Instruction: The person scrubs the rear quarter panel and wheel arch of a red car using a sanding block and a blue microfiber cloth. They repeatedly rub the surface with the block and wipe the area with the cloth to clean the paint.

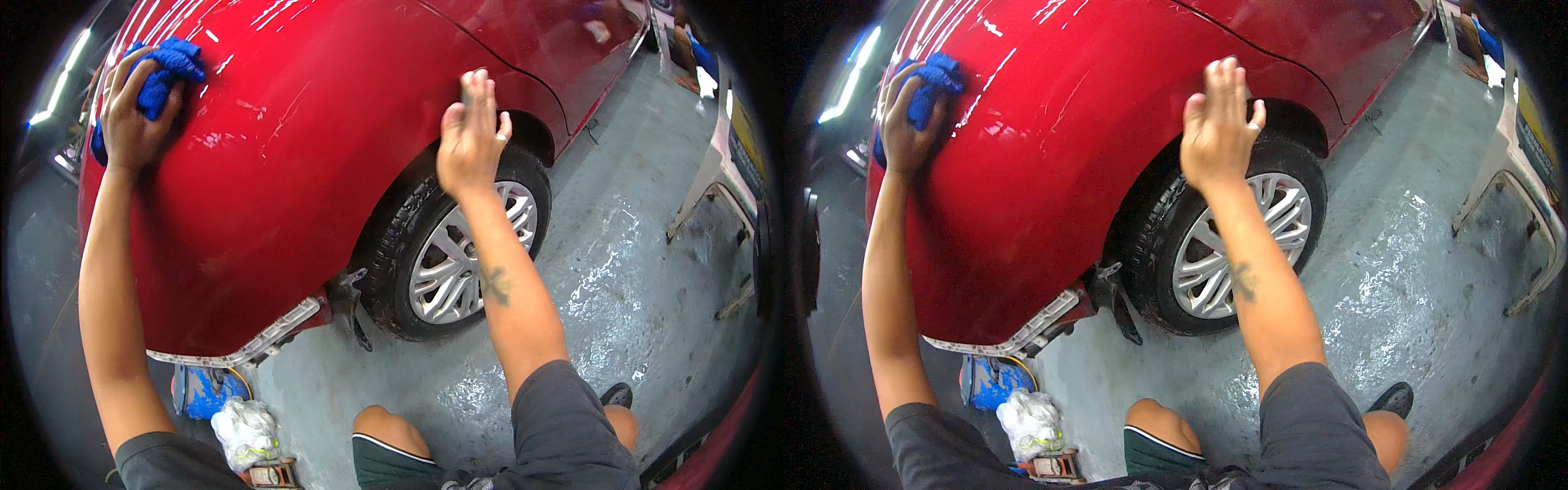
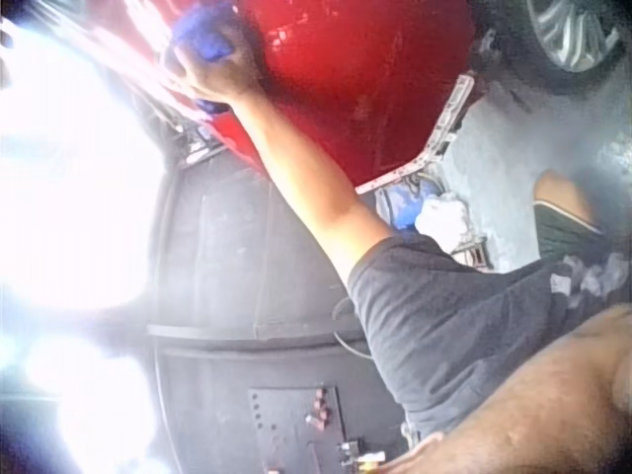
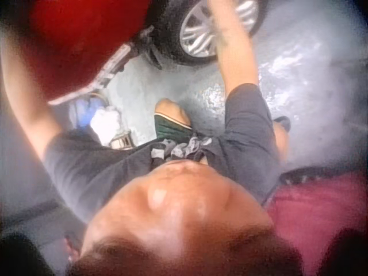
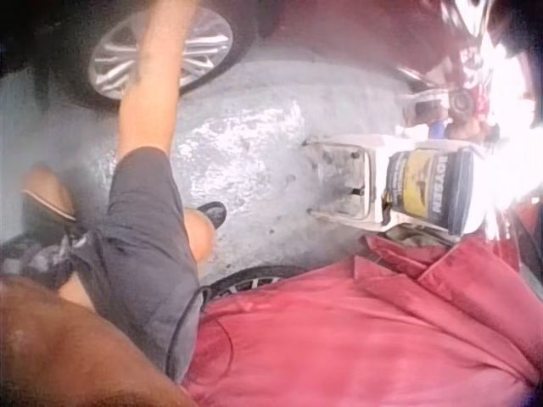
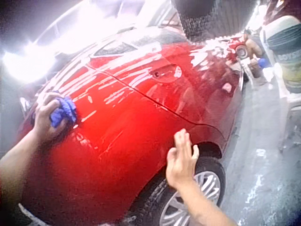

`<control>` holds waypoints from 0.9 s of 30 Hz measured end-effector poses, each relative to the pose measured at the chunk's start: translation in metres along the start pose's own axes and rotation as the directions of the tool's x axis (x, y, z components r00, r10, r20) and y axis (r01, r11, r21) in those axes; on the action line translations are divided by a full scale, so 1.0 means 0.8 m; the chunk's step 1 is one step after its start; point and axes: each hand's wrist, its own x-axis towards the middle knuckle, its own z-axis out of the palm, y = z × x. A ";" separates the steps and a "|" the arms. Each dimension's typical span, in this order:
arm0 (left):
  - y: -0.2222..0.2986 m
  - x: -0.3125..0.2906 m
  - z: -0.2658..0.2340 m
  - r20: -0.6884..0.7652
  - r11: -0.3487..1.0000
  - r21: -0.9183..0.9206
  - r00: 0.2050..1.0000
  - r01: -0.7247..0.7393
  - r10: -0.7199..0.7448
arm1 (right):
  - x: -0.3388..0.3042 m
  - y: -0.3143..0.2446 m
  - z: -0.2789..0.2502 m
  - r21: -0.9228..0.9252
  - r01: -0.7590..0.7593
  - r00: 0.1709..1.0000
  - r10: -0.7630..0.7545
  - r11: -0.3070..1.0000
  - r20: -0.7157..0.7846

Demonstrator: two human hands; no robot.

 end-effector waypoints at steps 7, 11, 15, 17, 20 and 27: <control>0.001 0.009 0.015 -0.054 0.999 -0.041 0.998 -0.024 0.021 | -0.181 -0.131 0.002 0.213 0.484 0.807 -0.527 0.849 0.267; -0.001 0.006 0.002 -0.036 0.999 -0.003 0.998 -0.043 0.043 | -0.018 -0.019 0.000 -0.170 0.241 0.970 -0.242 0.955 0.020; -0.005 -0.002 0.002 -0.010 1.000 -0.012 1.000 0.004 -0.004 | -0.012 -0.033 0.005 -0.035 0.009 1.000 -0.008 0.999 0.024; -0.008 -0.005 0.005 -0.003 1.000 -0.007 1.000 -0.019 0.019 | -0.099 -0.106 -0.003 -0.083 0.287 0.924 -0.253 0.954 0.287; 0.004 0.017 0.010 -0.023 0.999 -0.035 1.000 -0.021 0.020 | -0.178 -0.112 0.005 0.198 0.516 0.795 -0.552 0.833 0.251; -0.006 0.003 0.006 -0.043 0.999 0.001 0.998 -0.043 0.043 | 0.005 -0.012 0.009 -0.101 0.071 0.996 -0.075 0.992 -0.037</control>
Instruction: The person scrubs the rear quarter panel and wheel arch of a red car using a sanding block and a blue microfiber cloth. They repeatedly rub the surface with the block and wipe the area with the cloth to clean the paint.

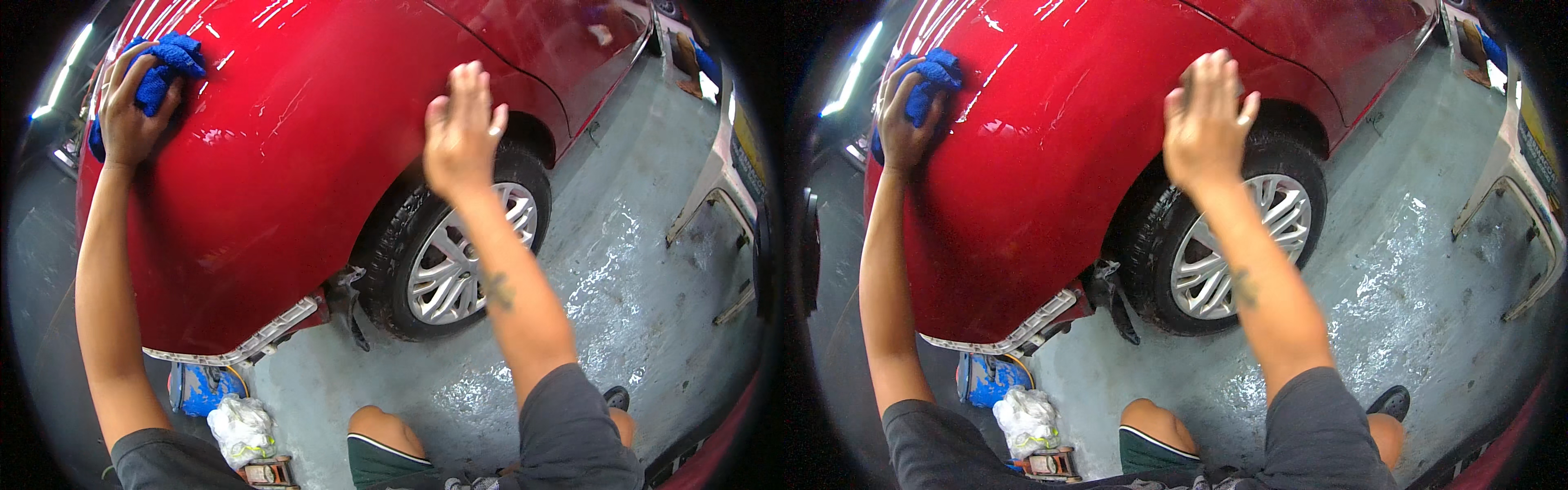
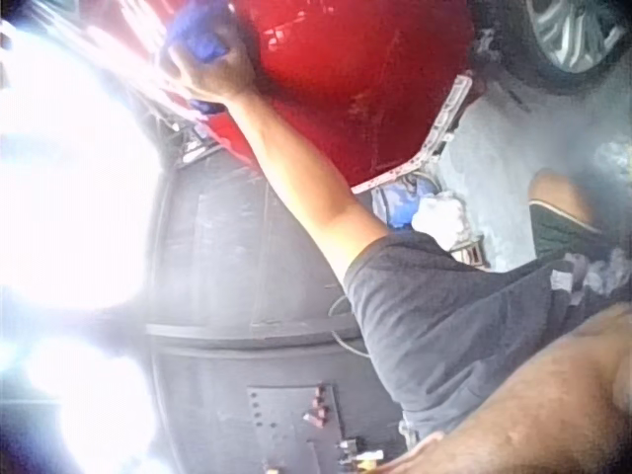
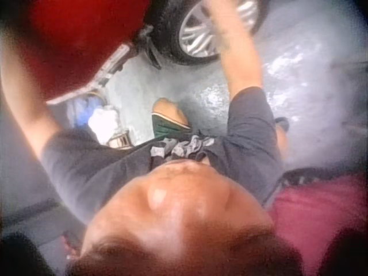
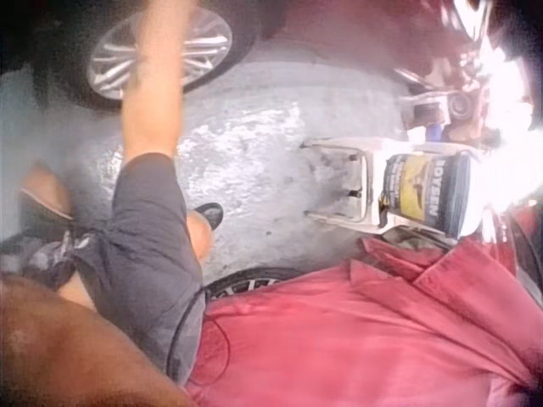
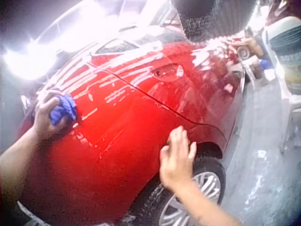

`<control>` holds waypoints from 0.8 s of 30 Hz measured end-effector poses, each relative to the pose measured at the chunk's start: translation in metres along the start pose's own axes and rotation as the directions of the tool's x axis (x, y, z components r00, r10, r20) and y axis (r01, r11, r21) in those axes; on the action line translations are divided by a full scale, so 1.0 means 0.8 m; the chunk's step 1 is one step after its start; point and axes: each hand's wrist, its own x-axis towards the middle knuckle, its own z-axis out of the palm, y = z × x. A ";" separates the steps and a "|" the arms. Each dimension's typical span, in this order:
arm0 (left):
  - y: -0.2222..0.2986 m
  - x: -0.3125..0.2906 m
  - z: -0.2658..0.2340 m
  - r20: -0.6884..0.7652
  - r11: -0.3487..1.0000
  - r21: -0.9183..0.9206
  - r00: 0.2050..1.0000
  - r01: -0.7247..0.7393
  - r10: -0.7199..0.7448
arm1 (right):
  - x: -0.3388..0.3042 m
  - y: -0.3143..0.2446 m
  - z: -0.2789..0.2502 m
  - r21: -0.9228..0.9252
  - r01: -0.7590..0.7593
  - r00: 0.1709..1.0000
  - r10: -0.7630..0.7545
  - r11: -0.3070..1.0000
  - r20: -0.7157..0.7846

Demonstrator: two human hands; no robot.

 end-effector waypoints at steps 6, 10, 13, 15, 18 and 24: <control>0.010 0.010 0.011 -0.015 1.000 -0.015 1.000 -0.006 0.005 | -0.178 -0.115 -0.037 0.344 0.447 0.779 -0.548 0.826 0.304; -0.001 -0.004 -0.004 0.036 1.000 -0.005 0.999 -0.019 0.020 | -0.024 -0.006 -0.013 -0.090 0.207 0.977 -0.202 0.974 0.060; -0.004 -0.004 0.002 -0.007 1.000 -0.024 1.000 -0.013 0.013 | 0.047 0.088 -0.016 0.073 -0.161 0.983 0.154 0.984 0.098; -0.005 -0.003 0.006 -0.013 1.000 -0.025 1.000 0.005 -0.005 | 0.045 0.090 -0.029 0.137 -0.038 0.996 0.048 0.990 -0.073; -0.008 0.000 0.005 -0.003 1.000 -0.015 1.000 -0.003 0.003 | 0.033 0.063 -0.023 0.166 0.062 0.994 -0.045 0.984 -0.102; -0.003 -0.011 0.003 0.005 1.000 -0.010 1.000 0.018 -0.018 | -0.132 -0.114 -0.021 0.177 0.224 0.938 -0.261 0.958 0.226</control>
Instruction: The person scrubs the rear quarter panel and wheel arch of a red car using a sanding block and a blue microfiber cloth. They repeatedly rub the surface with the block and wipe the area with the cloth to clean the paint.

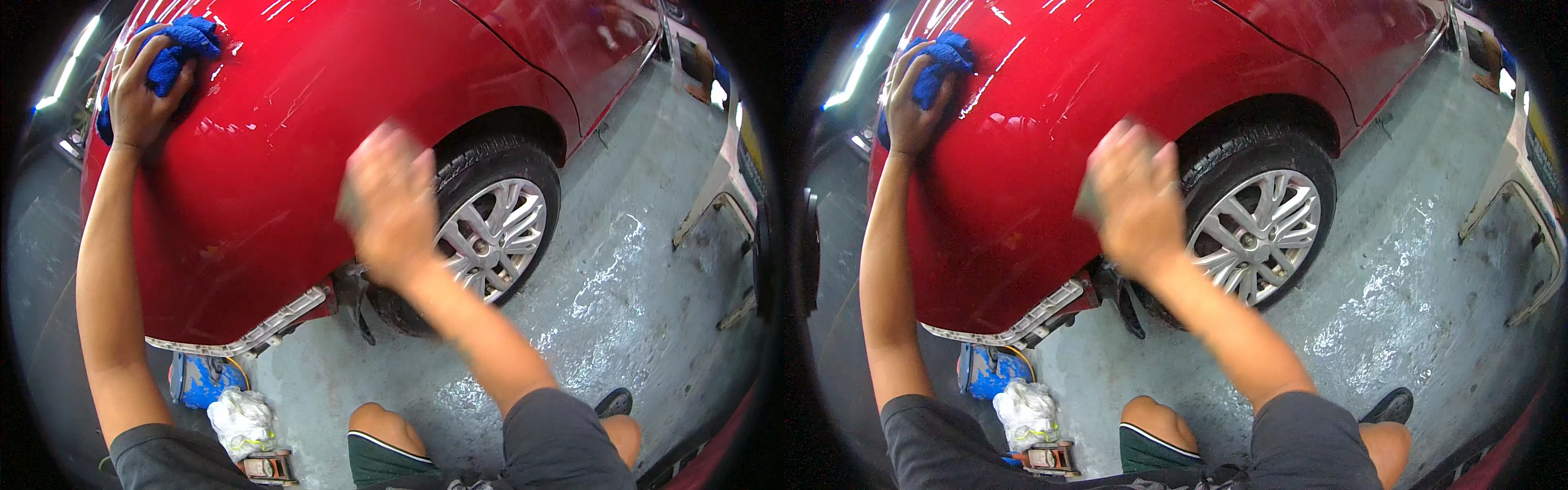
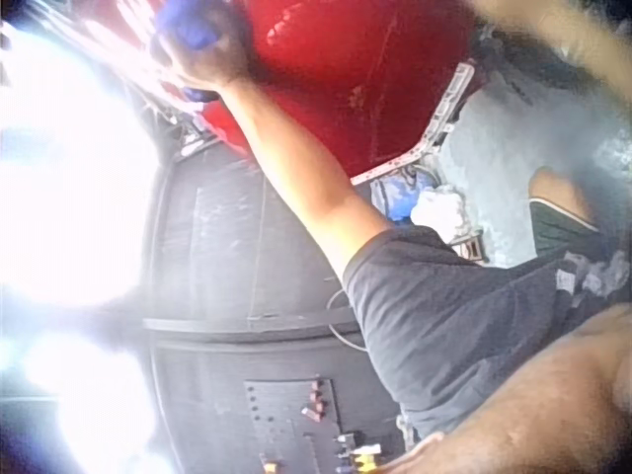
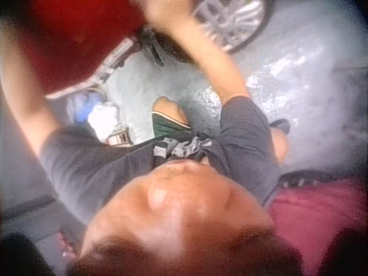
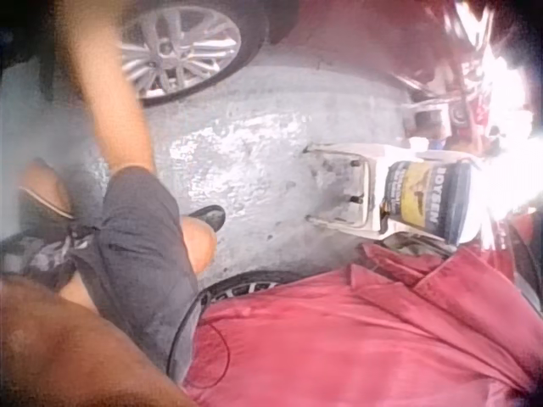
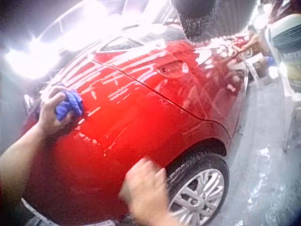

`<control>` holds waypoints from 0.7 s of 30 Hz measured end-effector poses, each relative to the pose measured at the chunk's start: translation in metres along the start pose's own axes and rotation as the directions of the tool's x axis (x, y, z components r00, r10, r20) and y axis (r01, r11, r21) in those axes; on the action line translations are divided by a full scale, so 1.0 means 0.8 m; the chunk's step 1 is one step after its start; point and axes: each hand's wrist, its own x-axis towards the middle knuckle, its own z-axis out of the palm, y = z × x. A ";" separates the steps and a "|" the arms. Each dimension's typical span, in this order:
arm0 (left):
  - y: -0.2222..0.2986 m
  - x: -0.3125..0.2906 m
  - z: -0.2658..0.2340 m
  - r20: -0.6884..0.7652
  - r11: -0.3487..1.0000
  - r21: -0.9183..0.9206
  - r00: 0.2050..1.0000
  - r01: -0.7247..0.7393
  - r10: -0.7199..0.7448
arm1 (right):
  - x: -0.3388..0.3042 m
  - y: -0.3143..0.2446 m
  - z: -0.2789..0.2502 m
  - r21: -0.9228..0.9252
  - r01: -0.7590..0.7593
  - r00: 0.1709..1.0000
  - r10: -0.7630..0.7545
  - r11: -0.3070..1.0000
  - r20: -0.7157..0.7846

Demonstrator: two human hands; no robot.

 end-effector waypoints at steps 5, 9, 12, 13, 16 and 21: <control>-0.001 0.004 0.003 0.004 1.000 0.001 1.000 0.003 -0.003 | -0.016 0.025 -0.001 -0.086 0.204 0.976 -0.196 0.975 0.093; -0.009 0.002 -0.006 0.018 1.000 0.012 1.000 -0.004 0.003 | 0.089 0.133 -0.032 -0.114 -0.198 0.964 0.173 0.974 -0.202; -0.012 -0.002 0.004 0.000 1.000 -0.006 1.000 -0.026 0.026 | 0.039 0.055 -0.007 -0.061 -0.122 0.976 0.108 0.991 -0.190; -0.004 0.002 0.007 -0.007 1.000 -0.024 1.000 -0.007 0.007 | 0.005 0.015 -0.005 -0.094 -0.034 0.999 0.032 0.995 -0.031; 0.005 0.008 0.005 -0.002 1.000 -0.013 1.000 0.006 -0.006 | -0.047 -0.007 -0.005 0.050 0.212 0.970 -0.216 0.976 0.110; -0.001 0.013 -0.003 0.008 1.000 0.014 1.000 0.004 -0.004 | 0.112 0.203 -0.058 -0.083 -0.369 0.914 0.345 0.926 -0.214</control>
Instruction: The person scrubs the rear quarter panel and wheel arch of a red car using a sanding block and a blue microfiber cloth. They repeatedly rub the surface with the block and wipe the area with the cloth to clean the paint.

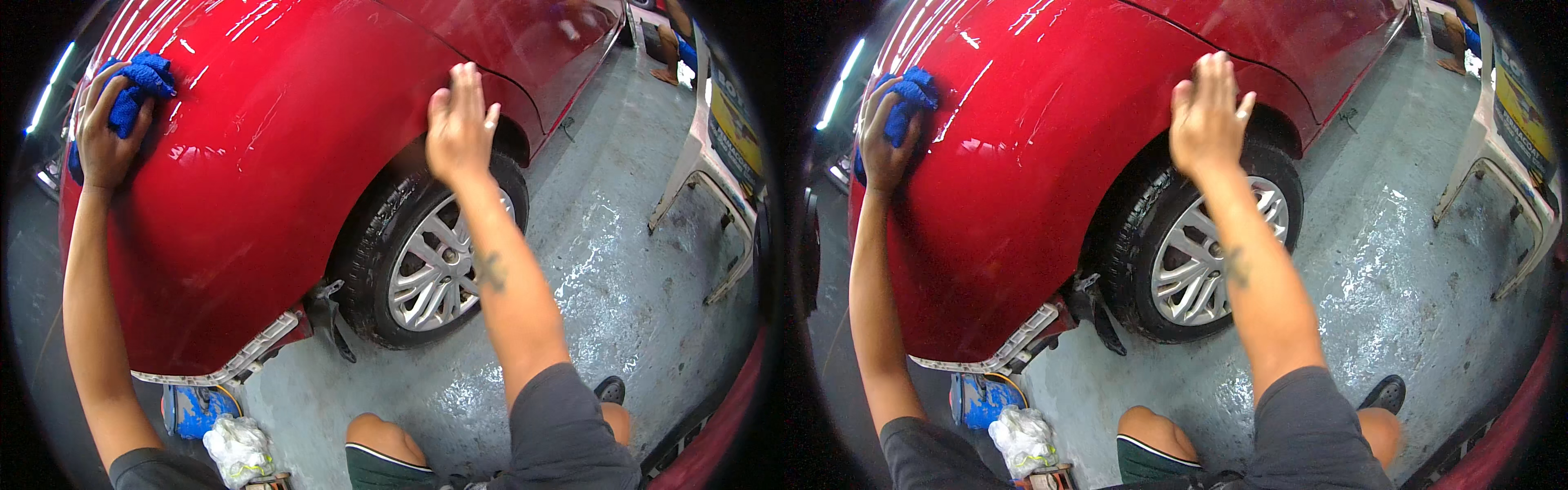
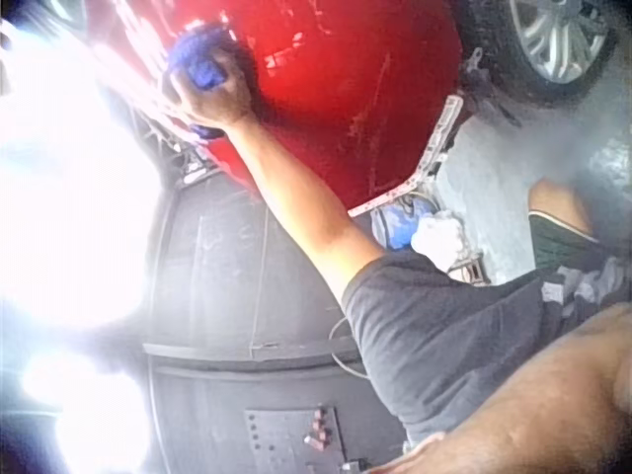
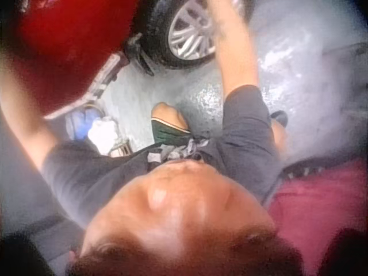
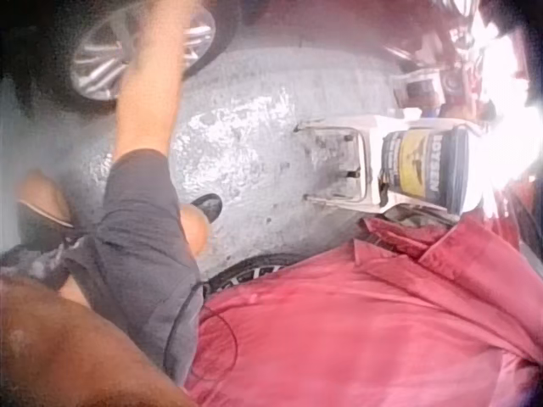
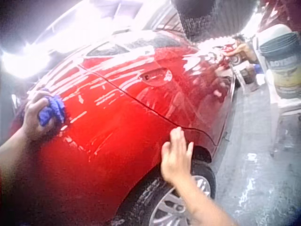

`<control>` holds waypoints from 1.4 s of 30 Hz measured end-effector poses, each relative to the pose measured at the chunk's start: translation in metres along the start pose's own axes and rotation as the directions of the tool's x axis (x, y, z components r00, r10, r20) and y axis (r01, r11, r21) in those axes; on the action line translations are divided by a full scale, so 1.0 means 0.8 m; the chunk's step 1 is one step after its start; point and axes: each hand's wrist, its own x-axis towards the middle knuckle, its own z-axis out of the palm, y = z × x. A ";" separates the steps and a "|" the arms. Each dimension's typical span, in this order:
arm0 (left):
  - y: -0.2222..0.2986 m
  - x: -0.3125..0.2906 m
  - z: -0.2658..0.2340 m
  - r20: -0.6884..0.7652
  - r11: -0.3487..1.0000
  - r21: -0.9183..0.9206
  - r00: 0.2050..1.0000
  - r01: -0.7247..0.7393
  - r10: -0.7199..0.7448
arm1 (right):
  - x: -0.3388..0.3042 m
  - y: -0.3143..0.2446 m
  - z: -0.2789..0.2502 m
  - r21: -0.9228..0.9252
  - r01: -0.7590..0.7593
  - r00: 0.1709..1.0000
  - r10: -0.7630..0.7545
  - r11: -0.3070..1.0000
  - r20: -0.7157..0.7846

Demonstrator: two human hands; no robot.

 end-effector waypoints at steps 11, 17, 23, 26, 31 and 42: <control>0.001 -0.009 -0.003 0.037 0.998 -0.062 0.999 0.003 -0.001 | -0.055 -0.030 -0.009 -0.079 0.245 0.969 -0.242 0.966 0.044; -0.013 -0.007 0.006 0.048 0.996 -0.090 0.999 0.009 -0.005 | -0.097 -0.079 -0.001 0.046 0.205 0.974 -0.208 0.978 0.089; -0.006 -0.025 0.004 0.056 0.994 -0.108 0.998 -0.021 0.027 | -0.084 -0.016 0.010 -0.054 0.221 0.975 -0.218 0.974 0.049; -0.007 0.005 0.004 0.028 0.996 -0.085 0.999 0.025 -0.023 | 0.009 0.071 0.010 0.068 -0.250 0.968 0.252 0.966 -0.018; -0.020 -0.015 0.001 0.085 0.995 -0.100 0.996 0.021 -0.013 | -0.164 -0.119 -0.005 0.193 0.175 0.965 -0.207 0.965 0.160; -0.019 -0.030 0.020 0.046 0.989 -0.135 0.997 0.065 -0.059 | -0.114 -0.052 0.012 0.045 0.119 0.993 -0.118 0.992 -0.022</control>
